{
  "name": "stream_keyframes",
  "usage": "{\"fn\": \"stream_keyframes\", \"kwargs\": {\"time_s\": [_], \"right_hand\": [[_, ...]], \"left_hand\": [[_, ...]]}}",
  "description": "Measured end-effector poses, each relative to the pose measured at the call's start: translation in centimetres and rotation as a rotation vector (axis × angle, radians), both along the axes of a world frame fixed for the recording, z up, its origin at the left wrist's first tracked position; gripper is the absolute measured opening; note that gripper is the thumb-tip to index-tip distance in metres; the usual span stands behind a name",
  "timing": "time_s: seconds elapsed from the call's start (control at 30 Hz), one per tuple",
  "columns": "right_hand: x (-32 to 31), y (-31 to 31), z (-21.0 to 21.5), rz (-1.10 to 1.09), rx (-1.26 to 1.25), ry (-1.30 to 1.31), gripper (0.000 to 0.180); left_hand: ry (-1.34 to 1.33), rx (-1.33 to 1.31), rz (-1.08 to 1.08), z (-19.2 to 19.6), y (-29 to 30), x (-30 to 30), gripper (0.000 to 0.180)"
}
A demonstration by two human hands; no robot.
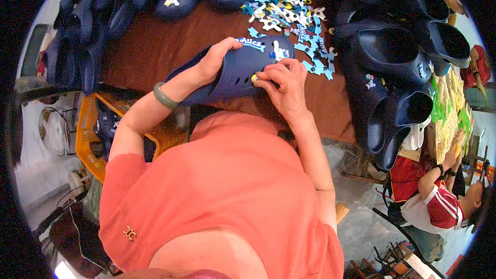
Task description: Applying decorative charms to the holes of blue clogs.
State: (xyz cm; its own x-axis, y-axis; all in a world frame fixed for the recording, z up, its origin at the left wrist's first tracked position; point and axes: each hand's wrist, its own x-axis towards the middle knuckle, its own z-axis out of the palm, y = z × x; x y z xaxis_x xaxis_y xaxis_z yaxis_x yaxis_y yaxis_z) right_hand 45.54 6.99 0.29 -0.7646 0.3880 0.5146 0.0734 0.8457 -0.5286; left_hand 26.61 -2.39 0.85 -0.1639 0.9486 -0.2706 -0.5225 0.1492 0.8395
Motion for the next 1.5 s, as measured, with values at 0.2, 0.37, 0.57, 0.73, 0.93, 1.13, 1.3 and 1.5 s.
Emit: {"fn": "stream_keyframes", "kwargs": {"time_s": [0.2, 0.37, 0.57, 0.73, 0.93, 1.13, 1.3, 1.5], "right_hand": [[0.3, -1.1, -1.5, -0.084, 0.197, 0.055, 0.026], [0.4, -2.1, -0.9, -0.158, 0.478, 0.039, 0.026], [-0.2, -1.5, 0.6, -0.132, 0.229, 0.01, 0.016], [-0.4, -2.4, -0.2, -0.21, 0.286, 0.072, 0.016], [0.0, -2.6, -0.1, -0.243, 0.265, 0.082, 0.019], [-0.2, -2.0, -0.6, -0.16, 0.238, 0.122, 0.019], [-0.3, -2.1, -0.5, -0.179, 0.228, 0.084, 0.019], [0.1, -1.5, 1.1, -0.158, 0.236, 0.083, 0.015]], "left_hand": [[0.041, -0.024, 0.065, -0.6, 0.0, 0.0, 0.034], [0.119, -0.005, 0.047, 1.0, -0.4, 0.4, 0.032], [0.103, 0.025, 0.03, 1.2, -0.4, 0.5, 0.035], [-0.008, -0.044, 0.002, 0.8, -0.1, 0.3, 0.038], [0.057, -0.099, 0.031, 0.3, -0.1, -0.2, 0.038], [-0.038, -0.081, -0.047, 0.6, 0.0, -0.2, 0.037], [-0.022, -0.091, -0.089, 0.8, 0.0, -0.3, 0.037], [-0.08, -0.092, -0.087, 0.1, 0.1, -0.7, 0.038]]}}
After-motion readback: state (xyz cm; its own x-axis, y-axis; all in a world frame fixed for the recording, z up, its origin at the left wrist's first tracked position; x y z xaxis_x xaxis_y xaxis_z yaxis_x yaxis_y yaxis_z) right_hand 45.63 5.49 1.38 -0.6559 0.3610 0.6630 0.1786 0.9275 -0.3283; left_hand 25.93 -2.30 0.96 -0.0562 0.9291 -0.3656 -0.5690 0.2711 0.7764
